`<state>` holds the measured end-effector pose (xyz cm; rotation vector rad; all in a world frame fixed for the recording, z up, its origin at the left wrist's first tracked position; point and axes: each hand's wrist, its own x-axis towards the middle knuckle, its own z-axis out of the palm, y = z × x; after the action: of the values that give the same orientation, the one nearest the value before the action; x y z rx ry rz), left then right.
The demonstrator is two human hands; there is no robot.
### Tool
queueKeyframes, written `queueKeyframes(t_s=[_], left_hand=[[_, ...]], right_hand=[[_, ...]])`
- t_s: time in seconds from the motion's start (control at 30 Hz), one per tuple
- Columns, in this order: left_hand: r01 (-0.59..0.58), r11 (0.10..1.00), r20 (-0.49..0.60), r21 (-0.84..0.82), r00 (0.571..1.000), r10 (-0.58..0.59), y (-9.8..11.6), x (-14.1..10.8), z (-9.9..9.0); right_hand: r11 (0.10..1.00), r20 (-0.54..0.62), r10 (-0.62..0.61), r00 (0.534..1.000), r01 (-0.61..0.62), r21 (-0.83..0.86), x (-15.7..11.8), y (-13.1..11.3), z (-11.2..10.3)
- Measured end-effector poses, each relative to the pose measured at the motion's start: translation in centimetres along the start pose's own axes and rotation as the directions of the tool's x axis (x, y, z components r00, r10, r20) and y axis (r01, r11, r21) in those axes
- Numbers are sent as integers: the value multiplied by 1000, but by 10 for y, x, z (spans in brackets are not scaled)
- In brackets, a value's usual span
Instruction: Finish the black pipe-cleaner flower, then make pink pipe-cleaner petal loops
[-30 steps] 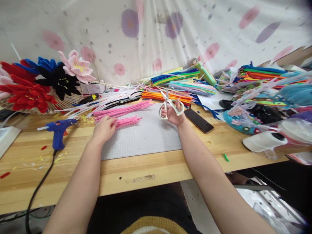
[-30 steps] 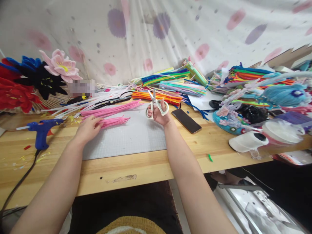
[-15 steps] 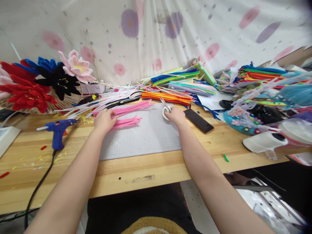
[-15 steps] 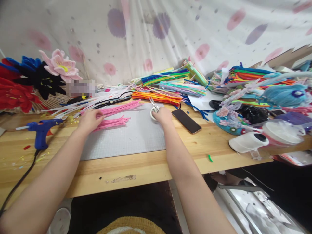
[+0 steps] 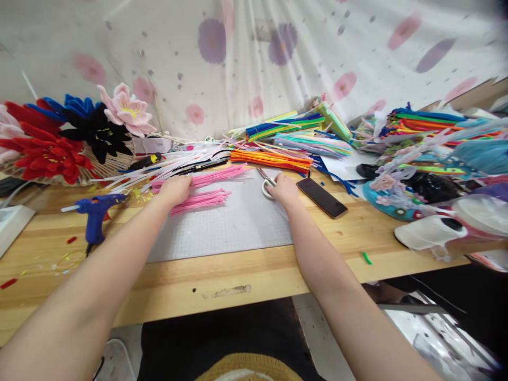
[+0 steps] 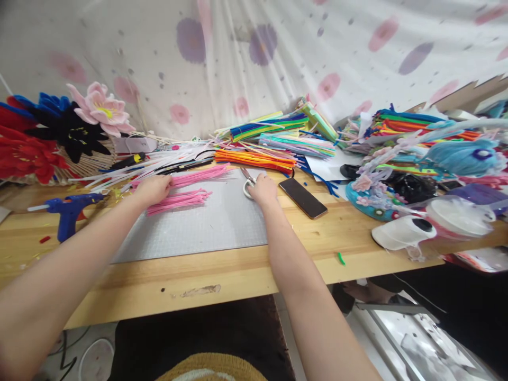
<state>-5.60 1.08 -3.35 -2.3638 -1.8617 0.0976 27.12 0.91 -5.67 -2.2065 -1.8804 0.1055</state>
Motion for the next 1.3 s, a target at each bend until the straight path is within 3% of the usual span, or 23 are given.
queueKeyframes(t_s=[0.13,0.3,0.47,0.6,0.67,0.77,0.87,1.0,1.17,1.23,1.3], left_hand=[[-42,995,-58,-85,998,37,-8,4,-12],[47,982,-176,-183,981,-80,-15,7,-23],[138,955,-203,-264,960,-195,-13,5,-33],[197,945,-241,-260,935,-261,-3,-1,-42],[187,960,-288,-210,926,-243,9,-7,-46],[109,981,-360,-163,919,-162,34,-16,-49],[39,979,-376,-198,920,-113,57,-25,-51],[42,955,-354,-293,923,-150,70,-34,-50],[131,936,-267,-326,937,-224,69,-39,-46],[161,934,-255,-319,935,-248,67,-41,-46],[154,938,-239,-310,942,-234,64,-44,-46]], right_hand=[[1000,-36,-20,999,19,-23,-2,-2,1],[999,-27,-7,1000,6,-33,-2,-3,1],[1000,-29,13,999,-13,-4,-4,-4,0],[998,-165,37,986,-29,52,-8,-9,-4],[992,-317,-19,948,57,111,-12,-17,-7],[932,-447,-278,850,352,89,-21,-35,-11],[831,-379,-498,780,555,51,-28,-50,-12],[798,-322,-522,790,585,143,-33,-54,-14],[696,-233,-645,728,685,214,-40,-57,-17],[706,-166,-650,742,670,229,-40,-59,-15],[752,-149,-578,802,595,285,-37,-59,-11]])
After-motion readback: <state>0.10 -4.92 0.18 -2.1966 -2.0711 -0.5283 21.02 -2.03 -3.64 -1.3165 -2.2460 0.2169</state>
